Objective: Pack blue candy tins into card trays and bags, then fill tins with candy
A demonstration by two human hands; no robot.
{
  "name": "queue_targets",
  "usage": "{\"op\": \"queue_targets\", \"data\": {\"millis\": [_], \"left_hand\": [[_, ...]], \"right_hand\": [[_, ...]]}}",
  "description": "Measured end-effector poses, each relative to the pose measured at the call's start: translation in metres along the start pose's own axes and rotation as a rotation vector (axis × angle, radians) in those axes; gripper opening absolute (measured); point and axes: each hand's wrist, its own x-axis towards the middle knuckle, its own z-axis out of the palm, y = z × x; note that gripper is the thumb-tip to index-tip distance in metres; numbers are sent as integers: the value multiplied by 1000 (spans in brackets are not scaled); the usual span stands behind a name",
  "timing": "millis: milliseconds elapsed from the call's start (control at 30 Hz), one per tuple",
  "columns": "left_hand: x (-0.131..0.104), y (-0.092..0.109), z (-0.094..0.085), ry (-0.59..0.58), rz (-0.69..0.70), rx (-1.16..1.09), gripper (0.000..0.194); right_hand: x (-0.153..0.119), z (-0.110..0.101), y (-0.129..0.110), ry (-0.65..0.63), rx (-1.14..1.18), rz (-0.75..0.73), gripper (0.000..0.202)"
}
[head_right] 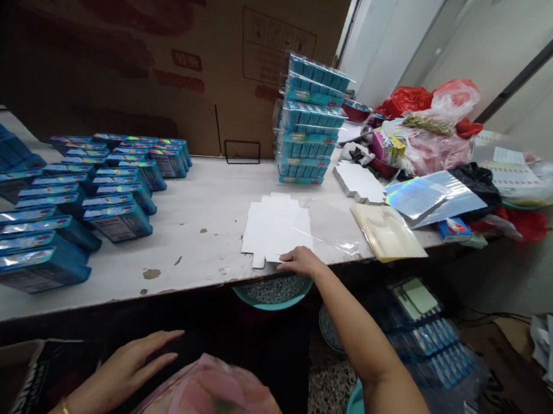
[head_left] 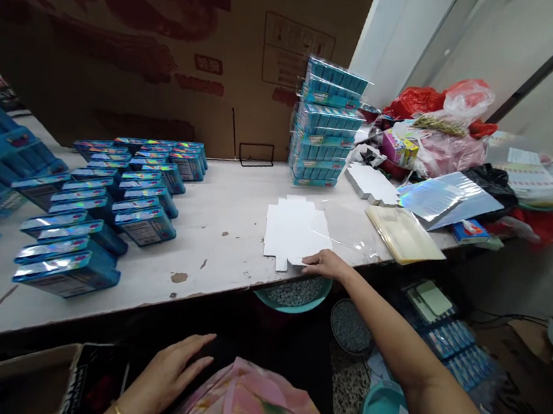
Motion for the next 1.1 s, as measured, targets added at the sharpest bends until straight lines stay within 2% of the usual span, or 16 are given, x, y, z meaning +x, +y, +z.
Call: {"op": "queue_targets", "data": {"millis": [167, 300, 400, 567, 633, 700, 767, 833, 900, 933, 1000, 1100], "left_hand": [[-1, 2, -1, 6, -17, -42, 35], [-6, 3, -4, -18, -44, -72, 35], [-8, 4, -5, -40, -58, -87, 35], [-7, 5, -4, -39, -41, -103, 34], [-7, 4, -3, -47, -34, -106, 34], [-6, 4, -5, -40, -22, -107, 33], [-3, 5, -9, 53, -27, -94, 36], [4, 4, -16, 273, -68, -23, 48], [13, -2, -24, 511, -110, 112, 66], [17, -8, -27, 582, -114, 187, 73], [25, -23, -30, 594, -94, 299, 75], [32, -45, -27, 488, -57, 354, 71]], "right_hand": [[5, -4, 3, -33, 92, 26, 21], [7, -8, 7, -121, 298, 90, 34], [6, -7, 9, -90, 370, 114, 40], [7, -5, 13, -86, 357, 146, 33], [7, -7, 8, -32, 272, 120, 28], [5, -11, -7, 132, 145, 39, 23], [3, -12, -35, 351, 20, -83, 23], [0, -5, -68, 491, -71, -221, 26], [0, 12, -95, 511, -156, -356, 29], [1, 23, -104, 491, -200, -410, 30], [7, 47, -112, 438, -264, -478, 30], [17, 73, -103, 456, -233, -464, 29]]}}
